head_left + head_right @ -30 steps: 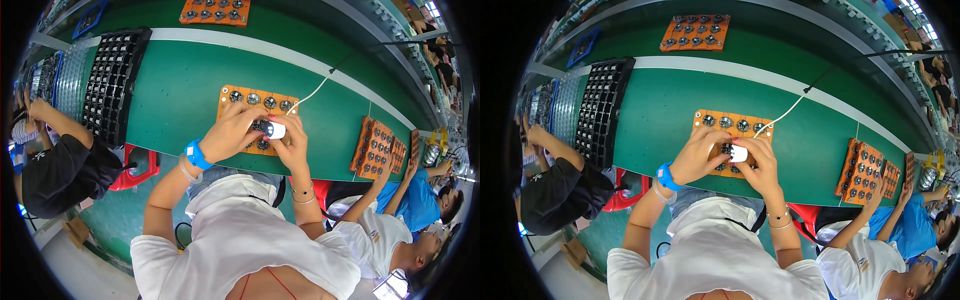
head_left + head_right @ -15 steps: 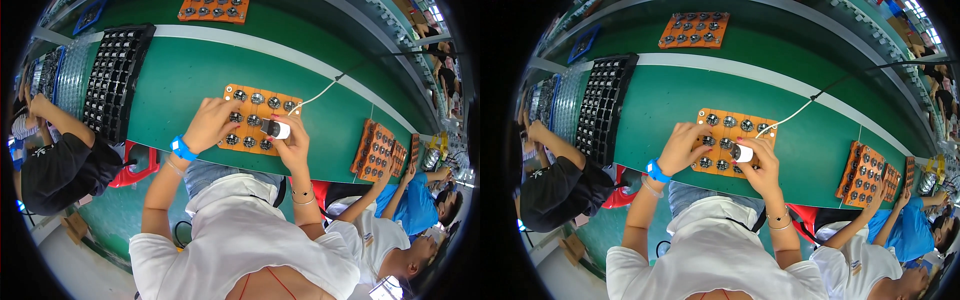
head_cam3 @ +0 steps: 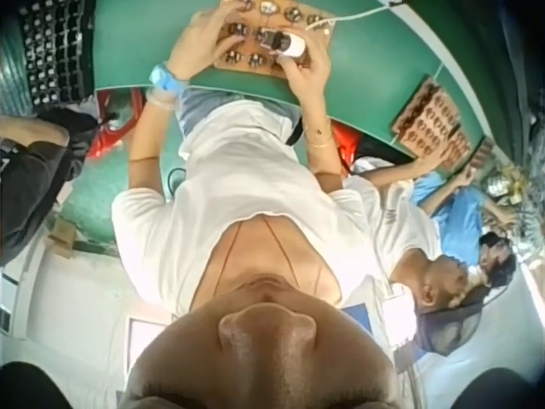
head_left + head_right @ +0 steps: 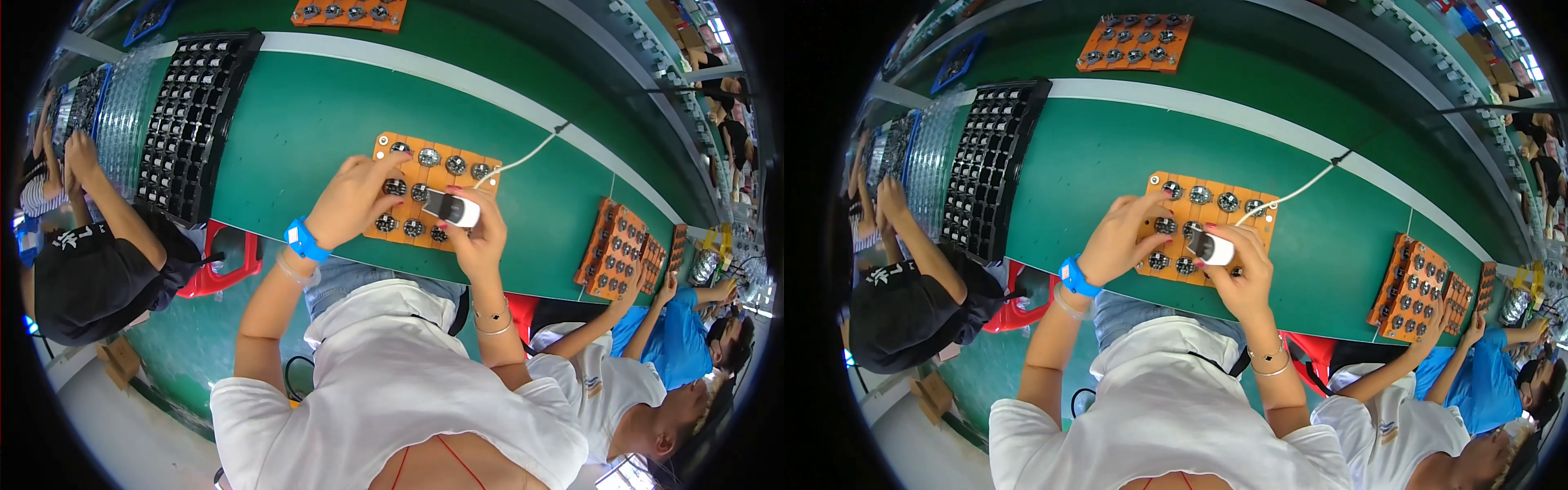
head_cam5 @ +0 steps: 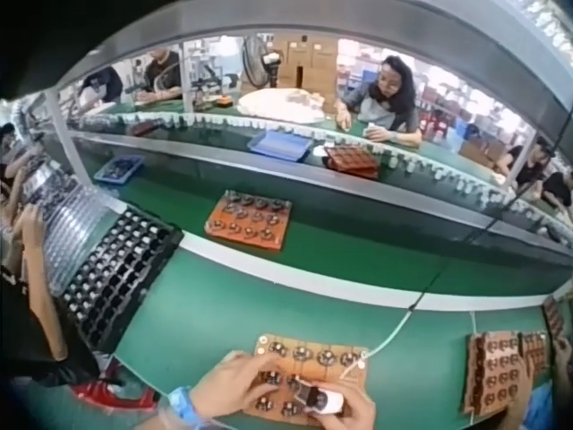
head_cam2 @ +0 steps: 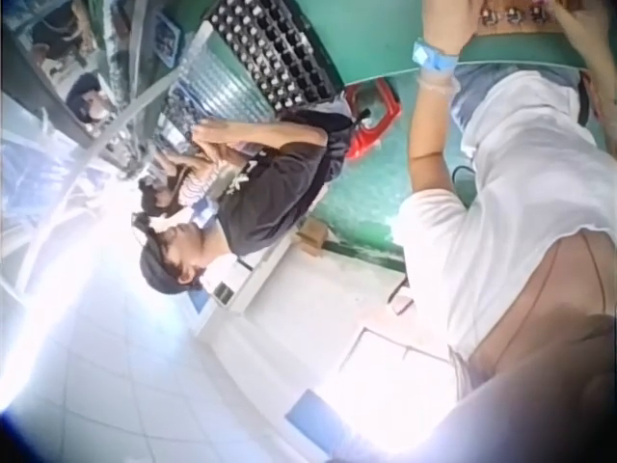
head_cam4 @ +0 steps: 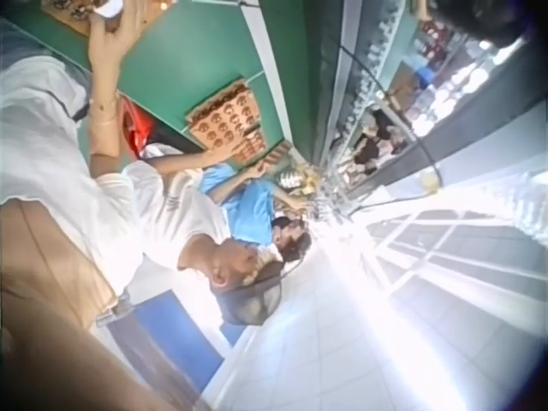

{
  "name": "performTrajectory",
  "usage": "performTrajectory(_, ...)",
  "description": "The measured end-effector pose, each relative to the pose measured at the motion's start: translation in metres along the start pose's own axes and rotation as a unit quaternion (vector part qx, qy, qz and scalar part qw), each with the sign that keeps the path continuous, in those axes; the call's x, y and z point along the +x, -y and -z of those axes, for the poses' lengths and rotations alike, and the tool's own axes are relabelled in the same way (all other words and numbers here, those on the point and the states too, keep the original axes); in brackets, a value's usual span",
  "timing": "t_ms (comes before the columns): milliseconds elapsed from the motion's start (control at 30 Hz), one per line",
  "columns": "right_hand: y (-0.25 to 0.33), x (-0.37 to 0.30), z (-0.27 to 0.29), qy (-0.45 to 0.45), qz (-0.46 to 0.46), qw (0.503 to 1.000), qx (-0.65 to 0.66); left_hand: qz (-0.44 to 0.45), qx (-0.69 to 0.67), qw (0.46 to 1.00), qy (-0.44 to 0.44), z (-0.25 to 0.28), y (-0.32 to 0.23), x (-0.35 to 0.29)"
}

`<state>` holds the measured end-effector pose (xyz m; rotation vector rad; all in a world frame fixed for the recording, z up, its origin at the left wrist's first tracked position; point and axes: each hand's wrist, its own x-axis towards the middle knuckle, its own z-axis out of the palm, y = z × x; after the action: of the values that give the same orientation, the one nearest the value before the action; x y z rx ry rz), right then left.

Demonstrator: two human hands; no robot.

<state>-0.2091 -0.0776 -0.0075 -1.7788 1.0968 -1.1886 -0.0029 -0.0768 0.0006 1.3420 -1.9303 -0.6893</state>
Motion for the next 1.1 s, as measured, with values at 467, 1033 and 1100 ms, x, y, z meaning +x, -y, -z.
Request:
performTrajectory(467, 0.010, -0.023, 0.003, 0.098, -0.015, 0.995, -0.025, -0.023, 0.068, 0.996, 0.043, -0.004, 0.007, -0.046)
performTrajectory(1033, 0.014, -0.020, 0.000, 0.064, 0.013, 0.997, -0.039, 0.036, -0.076, 0.996, 0.028, 0.005, -0.007, -0.044)
performTrajectory(1100, 0.017, -0.018, 0.000, 0.081, 0.017, 0.996, -0.034, 0.011, -0.061, 0.998, 0.031, 0.005, -0.016, -0.040)
